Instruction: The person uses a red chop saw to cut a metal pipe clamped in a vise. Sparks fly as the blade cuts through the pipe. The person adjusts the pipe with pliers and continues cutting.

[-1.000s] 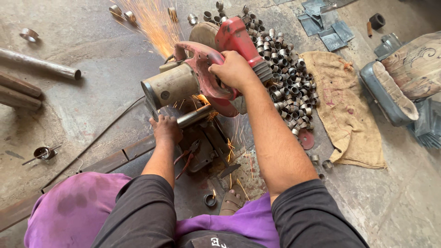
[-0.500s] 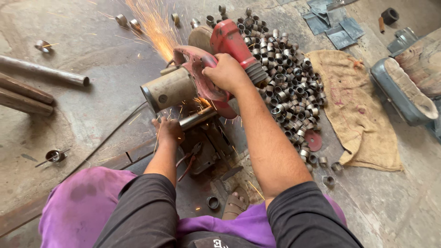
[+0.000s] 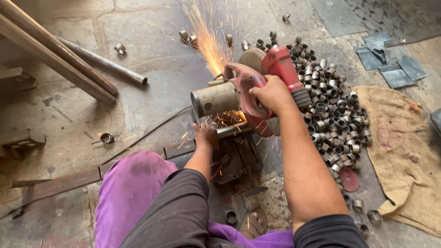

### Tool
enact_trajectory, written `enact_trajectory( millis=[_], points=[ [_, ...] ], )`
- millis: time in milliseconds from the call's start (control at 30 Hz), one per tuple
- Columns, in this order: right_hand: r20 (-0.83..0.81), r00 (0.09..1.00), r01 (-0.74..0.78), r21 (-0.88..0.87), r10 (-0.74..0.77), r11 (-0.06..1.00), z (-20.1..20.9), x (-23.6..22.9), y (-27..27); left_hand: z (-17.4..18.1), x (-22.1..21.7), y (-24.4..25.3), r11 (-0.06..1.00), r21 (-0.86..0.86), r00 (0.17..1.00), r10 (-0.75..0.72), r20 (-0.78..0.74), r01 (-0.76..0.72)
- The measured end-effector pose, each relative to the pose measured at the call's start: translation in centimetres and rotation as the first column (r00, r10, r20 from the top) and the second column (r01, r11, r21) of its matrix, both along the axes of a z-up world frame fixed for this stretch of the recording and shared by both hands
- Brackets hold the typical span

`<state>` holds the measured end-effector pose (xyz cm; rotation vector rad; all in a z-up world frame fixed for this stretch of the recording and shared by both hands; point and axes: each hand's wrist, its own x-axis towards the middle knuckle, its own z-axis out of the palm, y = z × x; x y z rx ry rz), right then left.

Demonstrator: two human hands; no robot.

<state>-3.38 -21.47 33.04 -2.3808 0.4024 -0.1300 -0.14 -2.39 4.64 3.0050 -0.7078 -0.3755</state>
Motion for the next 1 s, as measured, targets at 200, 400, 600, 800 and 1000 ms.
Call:
enact_trajectory(
  millis=[200,400,600,800,1000],
  points=[
    [-0.027,1.0,0.013,0.138,-0.009,0.99,0.4,-0.5,0.7,-0.4,0.4,0.1,1.0,-0.018,1.0,-0.003,-0.031,0.002],
    [-0.053,0.997,0.061,0.164,-0.052,0.985,0.8,-0.9,1.4,0.3,0.1,0.2,1.0,0.008,0.999,-0.005,-0.037,0.005],
    [-0.058,0.996,0.078,0.158,-0.07,0.984,0.4,-1.0,1.4,1.1,-0.2,0.2,1.0,0.015,1.0,-0.007,-0.001,0.007],
    [-0.057,0.996,0.082,0.156,-0.073,0.984,0.2,-1.5,1.5,1.3,-0.1,0.4,0.999,0.029,1.0,-0.03,0.006,0.03],
    [-0.062,0.995,0.087,0.159,-0.078,0.983,-0.2,-2.0,1.4,-0.1,-0.2,0.1,0.998,0.05,0.999,-0.029,0.019,0.028]
  ],
)
